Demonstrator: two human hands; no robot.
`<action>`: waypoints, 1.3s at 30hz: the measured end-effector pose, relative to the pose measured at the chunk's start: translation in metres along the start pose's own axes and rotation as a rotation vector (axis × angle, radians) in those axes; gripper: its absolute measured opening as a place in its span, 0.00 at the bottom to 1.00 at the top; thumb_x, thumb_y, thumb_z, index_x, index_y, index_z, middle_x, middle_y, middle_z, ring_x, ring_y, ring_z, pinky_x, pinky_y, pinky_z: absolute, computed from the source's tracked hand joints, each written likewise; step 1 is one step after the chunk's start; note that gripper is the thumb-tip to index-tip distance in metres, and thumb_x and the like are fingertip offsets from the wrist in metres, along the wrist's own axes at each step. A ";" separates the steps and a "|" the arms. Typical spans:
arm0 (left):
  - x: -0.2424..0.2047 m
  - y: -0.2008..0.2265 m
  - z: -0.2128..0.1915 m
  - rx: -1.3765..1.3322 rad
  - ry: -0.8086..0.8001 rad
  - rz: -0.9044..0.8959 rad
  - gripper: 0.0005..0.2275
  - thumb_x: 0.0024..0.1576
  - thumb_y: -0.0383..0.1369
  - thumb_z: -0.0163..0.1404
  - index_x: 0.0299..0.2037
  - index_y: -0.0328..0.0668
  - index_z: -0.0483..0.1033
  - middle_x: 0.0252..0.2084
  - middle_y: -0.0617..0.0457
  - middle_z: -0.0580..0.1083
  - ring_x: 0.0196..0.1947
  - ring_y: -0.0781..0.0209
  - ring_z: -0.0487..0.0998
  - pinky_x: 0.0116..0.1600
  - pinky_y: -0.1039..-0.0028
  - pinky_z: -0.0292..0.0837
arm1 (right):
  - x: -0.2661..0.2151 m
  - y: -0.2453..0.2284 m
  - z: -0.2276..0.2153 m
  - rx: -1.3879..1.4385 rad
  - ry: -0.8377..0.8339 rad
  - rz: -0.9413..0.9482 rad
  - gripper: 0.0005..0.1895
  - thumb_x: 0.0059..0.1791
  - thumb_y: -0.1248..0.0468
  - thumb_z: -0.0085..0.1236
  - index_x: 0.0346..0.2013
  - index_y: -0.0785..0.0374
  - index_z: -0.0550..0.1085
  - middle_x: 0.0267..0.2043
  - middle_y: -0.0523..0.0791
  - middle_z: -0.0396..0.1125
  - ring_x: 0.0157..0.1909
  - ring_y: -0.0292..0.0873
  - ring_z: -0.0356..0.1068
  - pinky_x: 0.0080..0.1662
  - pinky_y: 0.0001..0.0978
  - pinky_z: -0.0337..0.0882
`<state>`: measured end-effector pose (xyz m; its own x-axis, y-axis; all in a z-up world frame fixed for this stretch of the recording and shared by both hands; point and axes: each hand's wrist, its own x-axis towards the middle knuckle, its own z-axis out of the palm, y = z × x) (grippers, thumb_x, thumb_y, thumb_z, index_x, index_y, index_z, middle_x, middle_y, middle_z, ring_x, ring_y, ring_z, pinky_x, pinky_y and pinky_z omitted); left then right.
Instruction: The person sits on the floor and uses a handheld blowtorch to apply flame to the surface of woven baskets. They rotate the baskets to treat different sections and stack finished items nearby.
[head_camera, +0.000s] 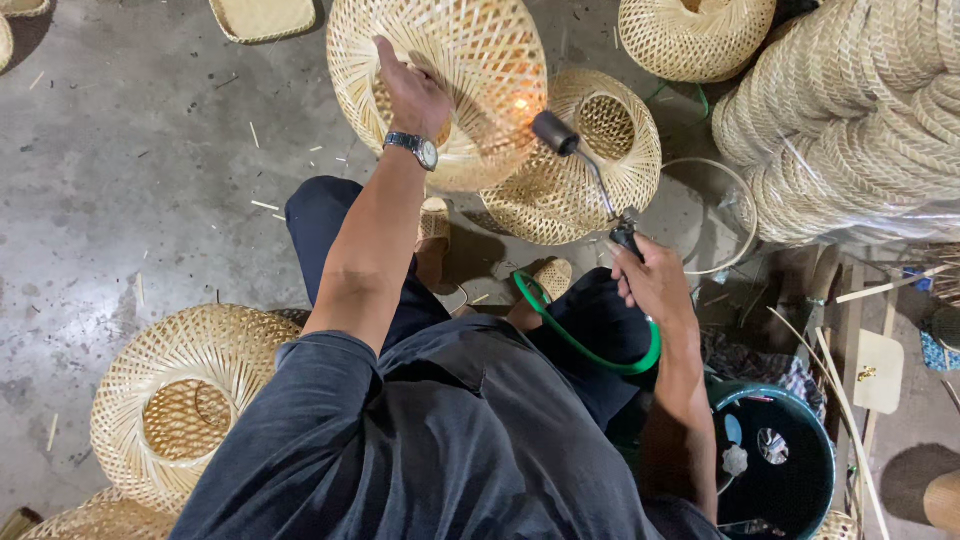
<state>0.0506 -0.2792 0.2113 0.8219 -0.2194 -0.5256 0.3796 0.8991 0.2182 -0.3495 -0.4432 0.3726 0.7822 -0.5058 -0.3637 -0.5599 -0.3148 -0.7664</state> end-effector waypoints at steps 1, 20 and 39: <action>0.001 -0.001 0.000 0.016 -0.002 0.007 0.26 0.56 0.59 0.51 0.36 0.43 0.62 0.22 0.62 0.62 0.17 0.71 0.58 0.22 0.80 0.60 | 0.001 0.000 0.002 0.000 0.025 -0.003 0.12 0.54 0.59 0.54 0.35 0.67 0.74 0.24 0.43 0.68 0.20 0.35 0.66 0.22 0.29 0.65; 0.024 -0.004 0.001 -0.048 -0.578 0.189 0.29 0.64 0.50 0.45 0.69 0.41 0.58 0.68 0.48 0.65 0.67 0.48 0.66 0.72 0.56 0.59 | 0.001 0.003 0.013 0.145 0.044 -0.008 0.11 0.54 0.60 0.53 0.37 0.67 0.74 0.25 0.43 0.67 0.20 0.34 0.64 0.21 0.28 0.64; -0.021 0.042 0.028 0.189 -0.777 0.318 0.30 0.68 0.53 0.37 0.71 0.36 0.59 0.68 0.46 0.68 0.66 0.50 0.71 0.72 0.56 0.66 | -0.008 -0.005 -0.006 0.219 0.006 -0.162 0.12 0.56 0.61 0.53 0.33 0.67 0.73 0.23 0.42 0.65 0.21 0.33 0.63 0.23 0.26 0.63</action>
<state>0.0608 -0.2478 0.2544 0.9327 -0.2270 0.2804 0.0897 0.8987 0.4292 -0.3550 -0.4430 0.3824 0.8546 -0.4682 -0.2247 -0.3552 -0.2112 -0.9106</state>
